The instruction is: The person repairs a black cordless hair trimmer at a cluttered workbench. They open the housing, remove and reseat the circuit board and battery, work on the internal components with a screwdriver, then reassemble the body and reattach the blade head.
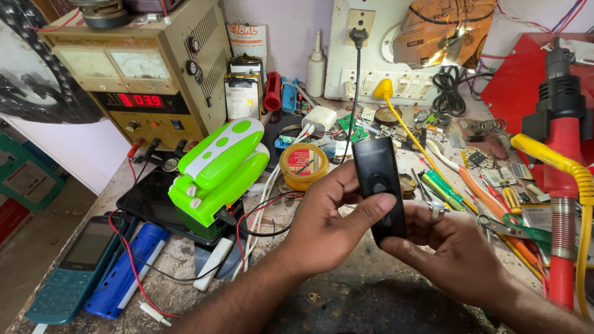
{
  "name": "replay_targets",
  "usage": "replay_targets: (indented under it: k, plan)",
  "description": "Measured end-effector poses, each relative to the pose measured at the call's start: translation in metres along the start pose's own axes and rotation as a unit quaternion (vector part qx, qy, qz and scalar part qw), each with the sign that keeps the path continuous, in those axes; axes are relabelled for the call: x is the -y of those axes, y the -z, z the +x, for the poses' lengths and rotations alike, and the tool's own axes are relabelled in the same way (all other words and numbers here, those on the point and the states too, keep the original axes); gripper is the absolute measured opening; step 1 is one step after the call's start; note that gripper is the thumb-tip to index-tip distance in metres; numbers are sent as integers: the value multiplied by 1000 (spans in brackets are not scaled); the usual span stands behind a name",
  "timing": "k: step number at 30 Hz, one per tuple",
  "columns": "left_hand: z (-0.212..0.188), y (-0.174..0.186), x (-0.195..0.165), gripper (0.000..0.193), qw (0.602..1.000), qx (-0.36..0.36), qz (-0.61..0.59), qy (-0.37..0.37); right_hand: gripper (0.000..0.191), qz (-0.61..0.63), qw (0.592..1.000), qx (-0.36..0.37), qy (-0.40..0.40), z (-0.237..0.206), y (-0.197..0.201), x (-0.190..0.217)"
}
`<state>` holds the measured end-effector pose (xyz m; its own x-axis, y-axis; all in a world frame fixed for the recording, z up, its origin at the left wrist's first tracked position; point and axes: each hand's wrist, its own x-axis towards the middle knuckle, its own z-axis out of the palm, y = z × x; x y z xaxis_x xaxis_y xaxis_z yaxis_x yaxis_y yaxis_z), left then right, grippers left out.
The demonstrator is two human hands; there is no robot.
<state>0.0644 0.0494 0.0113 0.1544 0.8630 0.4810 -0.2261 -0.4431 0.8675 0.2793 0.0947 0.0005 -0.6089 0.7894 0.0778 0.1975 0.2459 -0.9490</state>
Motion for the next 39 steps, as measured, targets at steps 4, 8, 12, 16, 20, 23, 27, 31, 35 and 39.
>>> replay_targets:
  k: [4, 8, 12, 16, 20, 23, 27, 31, 35, 39]
  plan:
    - [-1, -5, -5, 33, 997, 18, -79, 13, 35, 0, 1000, -17, 0, -2, -2, 0]
    - [-11, -20, -9, 41, 992, 35, -113, 33, 29, -117, 992, -43, -23, -3, -6, -5]
    - [-21, -19, -14, 46, 976, 83, 170, -108, 26, -349, 924, -66, -139, -9, 2, -18]
    - [-25, -17, -19, 44, 946, 118, 245, -179, 30, -240, 965, -108, 17, -16, 9, -44]
    - [-24, -23, -24, 45, 929, 113, 267, -231, 32, -296, 925, -79, 225, -22, 22, -61]
    - [-23, -28, -25, 44, 926, 110, 261, -249, 38, -251, 946, -52, 200, -25, 28, -62]
    - [-25, -30, -24, 46, 924, 96, 269, -253, 36, -200, 945, -58, 252, -24, 21, -55]
    - [-27, -33, -23, 46, 932, 87, 265, -233, 35, -233, 933, -65, 267, -24, 12, -44]
    - [-27, -34, -21, 43, 948, 75, 241, -193, 18, -222, 958, -65, 170, -22, 7, -34]
    - [-25, -32, -19, 46, 945, 87, 244, -199, 24, -210, 945, -71, 241, -19, 10, -26]
